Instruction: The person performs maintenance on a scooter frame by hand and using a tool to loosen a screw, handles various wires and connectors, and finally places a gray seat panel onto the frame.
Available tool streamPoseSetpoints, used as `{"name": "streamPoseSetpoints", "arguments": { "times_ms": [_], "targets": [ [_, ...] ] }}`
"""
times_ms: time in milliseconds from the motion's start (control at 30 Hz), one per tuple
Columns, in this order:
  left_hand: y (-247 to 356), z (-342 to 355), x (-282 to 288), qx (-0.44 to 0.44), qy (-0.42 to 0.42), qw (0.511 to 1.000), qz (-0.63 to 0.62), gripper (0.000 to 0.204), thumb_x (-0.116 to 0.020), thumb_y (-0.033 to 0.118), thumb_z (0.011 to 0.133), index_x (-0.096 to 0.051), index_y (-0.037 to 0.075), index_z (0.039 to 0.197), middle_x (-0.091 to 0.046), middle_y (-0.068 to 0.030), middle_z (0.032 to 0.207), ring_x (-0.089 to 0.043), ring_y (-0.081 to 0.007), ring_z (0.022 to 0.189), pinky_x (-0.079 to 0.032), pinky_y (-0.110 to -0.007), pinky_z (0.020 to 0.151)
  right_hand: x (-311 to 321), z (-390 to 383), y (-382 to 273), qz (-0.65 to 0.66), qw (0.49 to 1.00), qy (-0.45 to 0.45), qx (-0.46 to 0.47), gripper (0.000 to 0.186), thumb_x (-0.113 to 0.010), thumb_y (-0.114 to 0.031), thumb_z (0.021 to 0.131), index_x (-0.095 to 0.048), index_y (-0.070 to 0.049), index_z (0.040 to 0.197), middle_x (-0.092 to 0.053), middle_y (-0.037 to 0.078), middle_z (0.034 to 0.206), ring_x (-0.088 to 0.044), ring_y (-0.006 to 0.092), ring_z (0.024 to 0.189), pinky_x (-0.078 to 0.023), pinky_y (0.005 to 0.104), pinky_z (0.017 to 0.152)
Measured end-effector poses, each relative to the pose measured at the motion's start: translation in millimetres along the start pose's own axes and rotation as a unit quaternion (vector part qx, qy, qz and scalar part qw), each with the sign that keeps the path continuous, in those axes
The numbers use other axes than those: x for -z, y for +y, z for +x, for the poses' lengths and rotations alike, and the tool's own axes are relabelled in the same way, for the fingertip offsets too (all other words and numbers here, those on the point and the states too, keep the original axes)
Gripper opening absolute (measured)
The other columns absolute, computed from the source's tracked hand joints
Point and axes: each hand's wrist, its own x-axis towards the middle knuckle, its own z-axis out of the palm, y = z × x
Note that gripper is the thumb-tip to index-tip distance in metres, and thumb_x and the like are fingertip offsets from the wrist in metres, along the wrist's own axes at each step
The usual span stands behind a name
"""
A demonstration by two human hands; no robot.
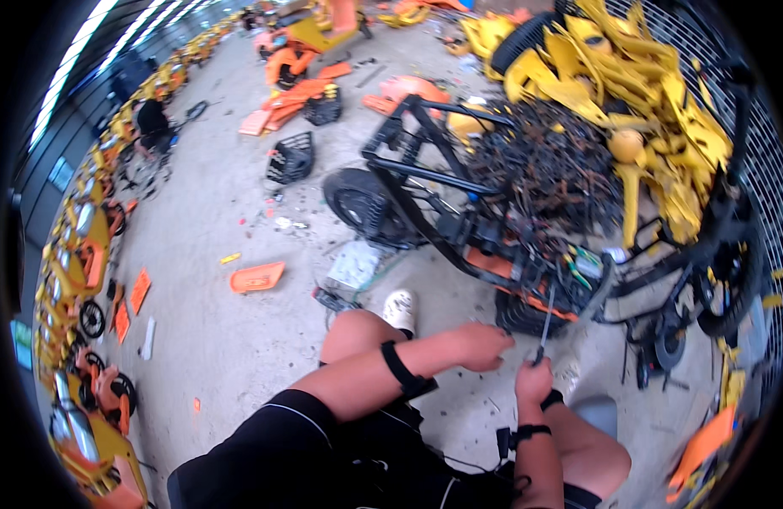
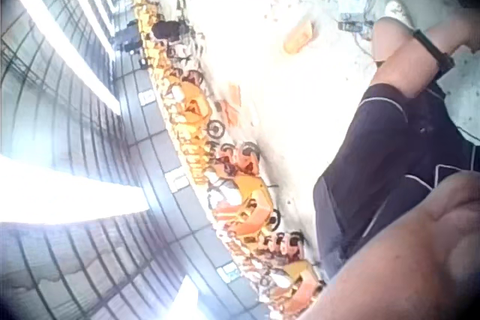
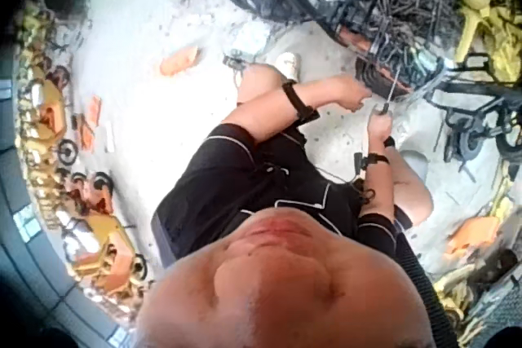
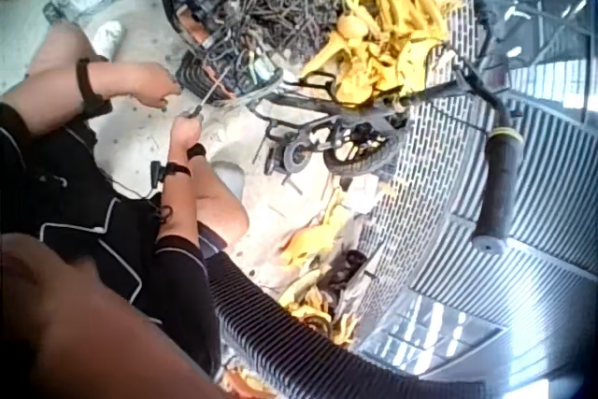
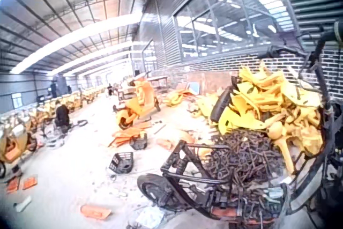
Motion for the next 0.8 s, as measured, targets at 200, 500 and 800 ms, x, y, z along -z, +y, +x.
{"name": "streamPoseSetpoints", "arguments": {
  "times_ms": [200,500,800],
  "targets": [
    [5.2,-8.7,2.5,0.016,0.015,1.0,-0.003,0.037,-0.062,0.023,0.087,-0.066,0.004,0.118,-0.07,-0.0209,0.115,-0.069,-0.0383,0.107,-0.055,-0.048,0.09,4.4,-0.6,-4.0,0.029,0.999,-0.007,0.041,0.023,-0.06,-0.02,0.086,-0.061,0.001,0.094,-0.069,0.03,0.084,-0.067,0.0509,0.083,-0.051,0.0587,0.075],
    [-1.2,-0.3,-1.9,0.025,-0.007,1.0,0.006,0.039,-0.064,0.028,0.089,-0.062,0.005,0.122,-0.068,-0.0198,0.118,-0.066,-0.0388,0.11,-0.054,-0.05,0.091,1.4,0.4,-2.1,0.032,0.998,0.013,0.057,0.022,-0.06,-0.019,0.086,-0.061,0.001,0.094,-0.069,0.029,0.082,-0.066,0.0518,0.083,-0.05,0.0595,0.077],
    [-10.1,1.7,10.1,0.032,0.04,0.999,-0.01,0.04,-0.063,0.029,0.089,-0.062,0.007,0.122,-0.067,-0.0183,0.118,-0.066,-0.0388,0.11,-0.054,-0.05,0.09,19.6,70.9,41.6,0.105,0.96,-0.258,0.009,0.016,-0.057,-0.009,0.087,-0.056,0.002,0.098,-0.064,0.018,0.07,-0.065,0.0262,0.052,-0.051,0.0404,0.046]
  ]
}}
